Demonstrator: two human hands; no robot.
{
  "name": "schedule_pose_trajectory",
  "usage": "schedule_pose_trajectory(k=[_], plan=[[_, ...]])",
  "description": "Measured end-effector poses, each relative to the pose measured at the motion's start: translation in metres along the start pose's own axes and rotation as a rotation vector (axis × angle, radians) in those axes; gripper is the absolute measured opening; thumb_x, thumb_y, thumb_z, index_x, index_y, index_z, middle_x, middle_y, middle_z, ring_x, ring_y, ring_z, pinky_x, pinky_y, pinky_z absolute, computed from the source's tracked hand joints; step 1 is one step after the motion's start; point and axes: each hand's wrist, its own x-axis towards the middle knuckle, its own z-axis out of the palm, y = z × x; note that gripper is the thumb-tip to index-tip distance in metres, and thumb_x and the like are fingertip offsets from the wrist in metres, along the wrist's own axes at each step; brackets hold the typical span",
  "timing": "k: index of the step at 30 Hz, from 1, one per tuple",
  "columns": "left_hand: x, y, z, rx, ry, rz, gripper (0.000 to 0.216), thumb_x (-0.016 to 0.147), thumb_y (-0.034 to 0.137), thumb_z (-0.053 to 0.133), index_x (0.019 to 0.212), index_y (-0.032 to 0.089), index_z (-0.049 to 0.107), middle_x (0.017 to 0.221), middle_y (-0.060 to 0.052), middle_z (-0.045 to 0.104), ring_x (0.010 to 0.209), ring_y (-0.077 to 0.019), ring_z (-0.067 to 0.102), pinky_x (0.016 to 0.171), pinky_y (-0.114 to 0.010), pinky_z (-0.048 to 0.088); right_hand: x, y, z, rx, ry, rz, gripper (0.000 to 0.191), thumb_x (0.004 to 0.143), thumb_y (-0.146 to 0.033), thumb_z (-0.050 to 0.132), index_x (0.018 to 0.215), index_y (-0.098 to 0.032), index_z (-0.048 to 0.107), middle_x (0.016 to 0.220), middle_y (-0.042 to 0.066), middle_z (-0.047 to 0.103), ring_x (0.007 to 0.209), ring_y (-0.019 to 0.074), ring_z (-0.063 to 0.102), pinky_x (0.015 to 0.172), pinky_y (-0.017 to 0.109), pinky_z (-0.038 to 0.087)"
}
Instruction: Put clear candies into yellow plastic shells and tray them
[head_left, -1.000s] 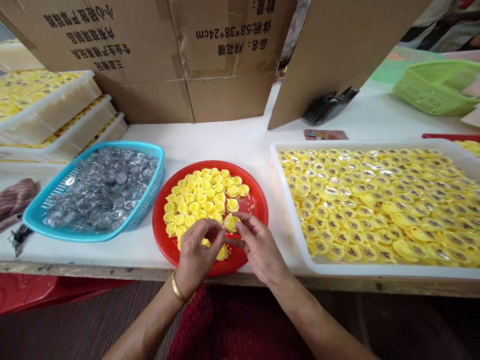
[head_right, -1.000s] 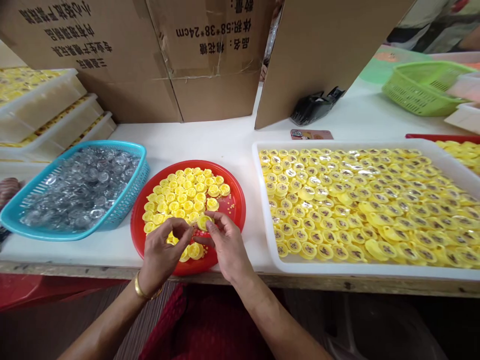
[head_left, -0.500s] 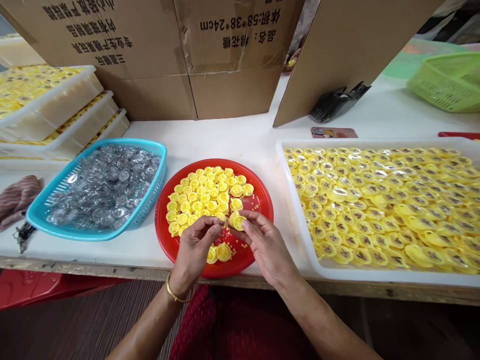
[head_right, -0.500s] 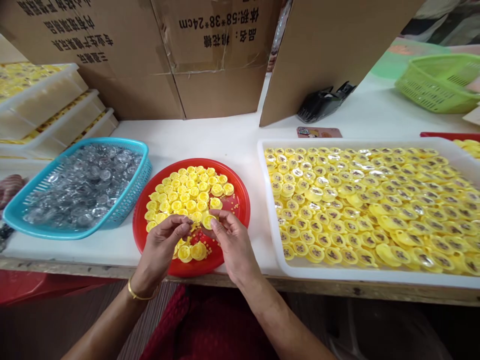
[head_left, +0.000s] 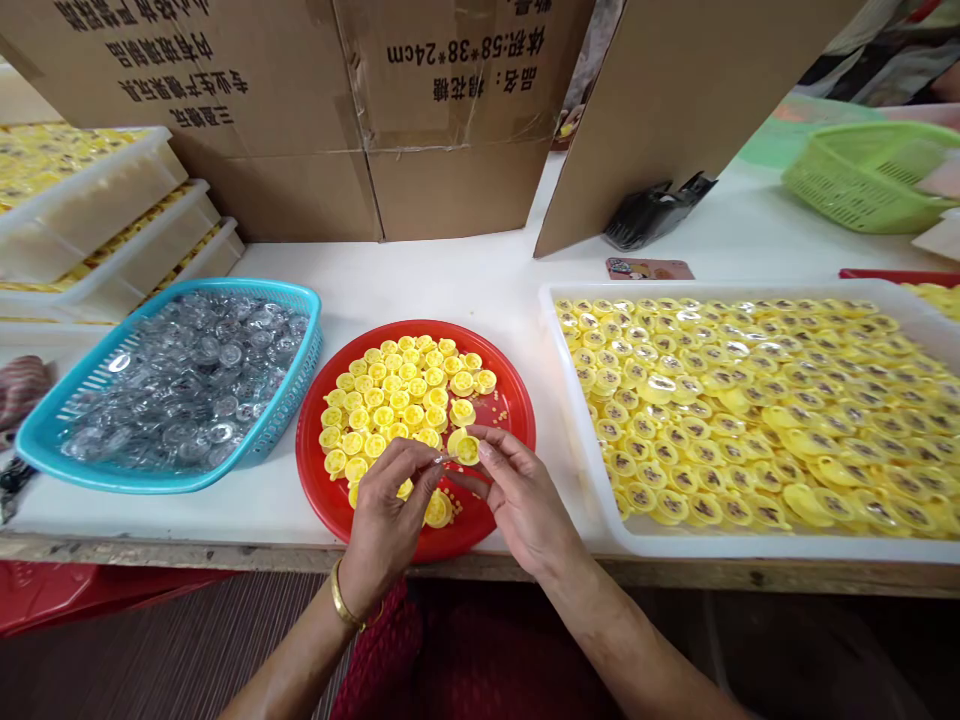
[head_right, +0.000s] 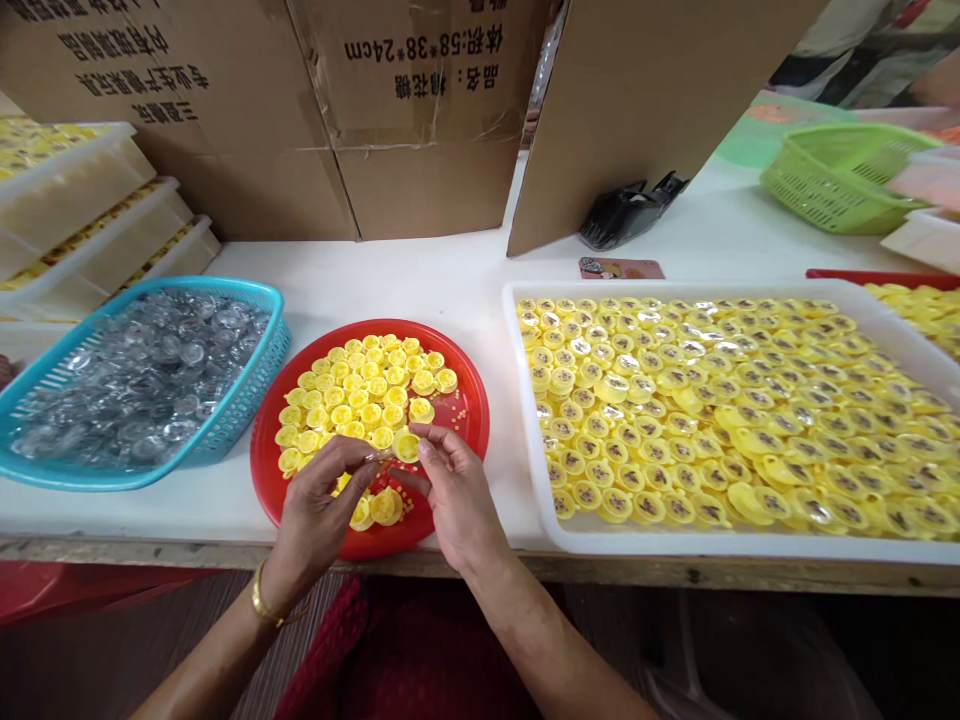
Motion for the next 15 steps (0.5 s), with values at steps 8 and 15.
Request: schedule_pose_trajectory(k=[8, 15], plan=[[-0.003, 0.001, 0.006, -0.260, 0.002, -0.292, 0.012, 0.080, 0.029, 0.065, 0.084, 0.019, 0.071, 0.080, -0.005, 0.070, 0.072, -0.0163, 0.063, 0.067, -0.027, 0.051, 0.000, 0.000, 0.000, 0.072, 0.025, -0.007, 0.029, 0.069, -0.034, 0.077, 0.092, -0.021, 0.066, 0.093, 0.000, 0.065, 0.089, 0.0173, 0.063, 0.085, 0.035, 0.052], [-0.003, 0.010, 0.021, -0.582, 0.024, -0.510, 0.038, 0.073, 0.031, 0.073, 0.106, 0.018, 0.061, 0.073, -0.001, 0.070, 0.059, -0.0119, 0.062, 0.053, -0.022, 0.049, 0.000, 0.002, 0.005, 0.063, 0.045, 0.014, 0.032, 0.073, -0.038, 0.073, 0.099, -0.022, 0.063, 0.084, 0.000, 0.064, 0.073, 0.0155, 0.062, 0.072, 0.033, 0.054]])
